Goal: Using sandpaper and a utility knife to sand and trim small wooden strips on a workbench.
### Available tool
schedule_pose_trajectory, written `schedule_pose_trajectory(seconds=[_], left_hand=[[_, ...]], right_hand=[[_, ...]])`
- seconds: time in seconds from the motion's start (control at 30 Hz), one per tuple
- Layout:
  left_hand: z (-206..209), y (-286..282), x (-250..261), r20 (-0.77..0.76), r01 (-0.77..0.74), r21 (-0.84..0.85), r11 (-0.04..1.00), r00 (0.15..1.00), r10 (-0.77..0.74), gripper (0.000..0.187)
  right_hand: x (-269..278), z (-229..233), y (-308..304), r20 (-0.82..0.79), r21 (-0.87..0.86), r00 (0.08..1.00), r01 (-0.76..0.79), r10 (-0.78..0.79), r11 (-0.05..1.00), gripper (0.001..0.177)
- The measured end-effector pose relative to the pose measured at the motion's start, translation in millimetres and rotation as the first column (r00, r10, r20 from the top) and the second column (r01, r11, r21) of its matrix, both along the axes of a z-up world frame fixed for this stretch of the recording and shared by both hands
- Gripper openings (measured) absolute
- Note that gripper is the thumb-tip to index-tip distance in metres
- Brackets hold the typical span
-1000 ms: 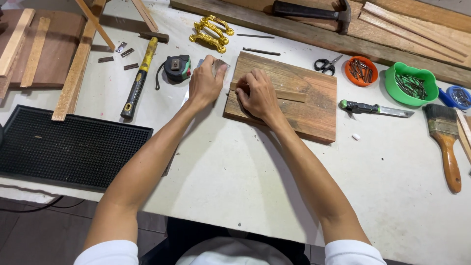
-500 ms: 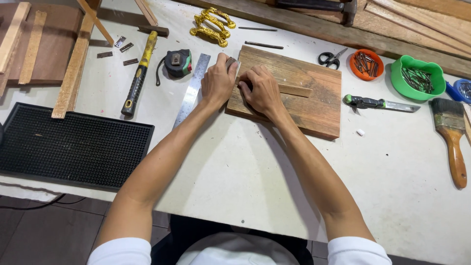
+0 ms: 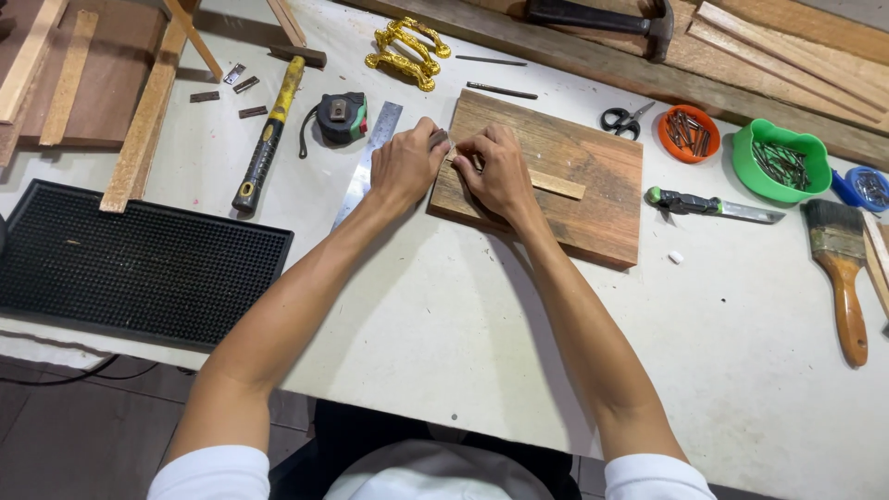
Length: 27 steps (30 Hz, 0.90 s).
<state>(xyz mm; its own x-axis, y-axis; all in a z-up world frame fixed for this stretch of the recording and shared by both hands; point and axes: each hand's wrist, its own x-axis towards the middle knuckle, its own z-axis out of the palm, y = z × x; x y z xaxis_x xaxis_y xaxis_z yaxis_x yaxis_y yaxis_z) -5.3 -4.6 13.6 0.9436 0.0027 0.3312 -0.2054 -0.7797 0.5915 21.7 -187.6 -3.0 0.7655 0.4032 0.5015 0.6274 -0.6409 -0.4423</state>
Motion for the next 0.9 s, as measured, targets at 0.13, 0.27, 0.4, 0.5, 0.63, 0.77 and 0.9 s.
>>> schedule_pose_trajectory(seconds=[0.13, 0.27, 0.4, 0.5, 0.63, 0.77, 0.9], left_hand=[[-9, -10, 25, 0.024, -0.015, -0.012, 1.0, 1.0, 0.015, 0.025], [-13, -17, 35, -0.045, -0.054, -0.048, 0.997, 0.998, 0.051, 0.025], [-2, -14, 18, 0.006, -0.037, -0.013, 0.999, 0.999, 0.037, 0.024], [6, -9, 0, -0.07, 0.027, 0.026, 0.999, 0.997, -0.025, 0.023], [13, -5, -12, 0.02, 0.074, 0.078, 0.994, 0.997, -0.076, 0.025], [6, -13, 7, -0.03, 0.066, 0.091, 0.994, 0.998, -0.064, 0.025], [-16, -26, 36, 0.094, 0.019, 0.059, 0.998, 0.995, -0.025, 0.023]], right_hand=[[-3, 5, 0, -0.043, 0.01, 0.999, -0.003, 0.003, 1.0, 0.02], [1, 2, 0, -0.071, 0.047, 0.997, -0.006, 0.01, 0.999, 0.021], [7, -3, -5, -0.112, 0.106, 0.994, -0.006, 0.018, 0.994, 0.015], [10, -5, -6, -0.105, 0.084, 0.994, -0.013, 0.022, 0.996, 0.013], [12, 1, -10, -0.164, 0.206, 0.98, -0.08, 0.115, 0.975, 0.022], [11, 1, -13, -0.199, 0.159, 0.975, -0.068, 0.1, 0.985, 0.024], [17, -4, -13, -0.15, 0.11, 0.986, -0.061, 0.077, 0.992, 0.028]])
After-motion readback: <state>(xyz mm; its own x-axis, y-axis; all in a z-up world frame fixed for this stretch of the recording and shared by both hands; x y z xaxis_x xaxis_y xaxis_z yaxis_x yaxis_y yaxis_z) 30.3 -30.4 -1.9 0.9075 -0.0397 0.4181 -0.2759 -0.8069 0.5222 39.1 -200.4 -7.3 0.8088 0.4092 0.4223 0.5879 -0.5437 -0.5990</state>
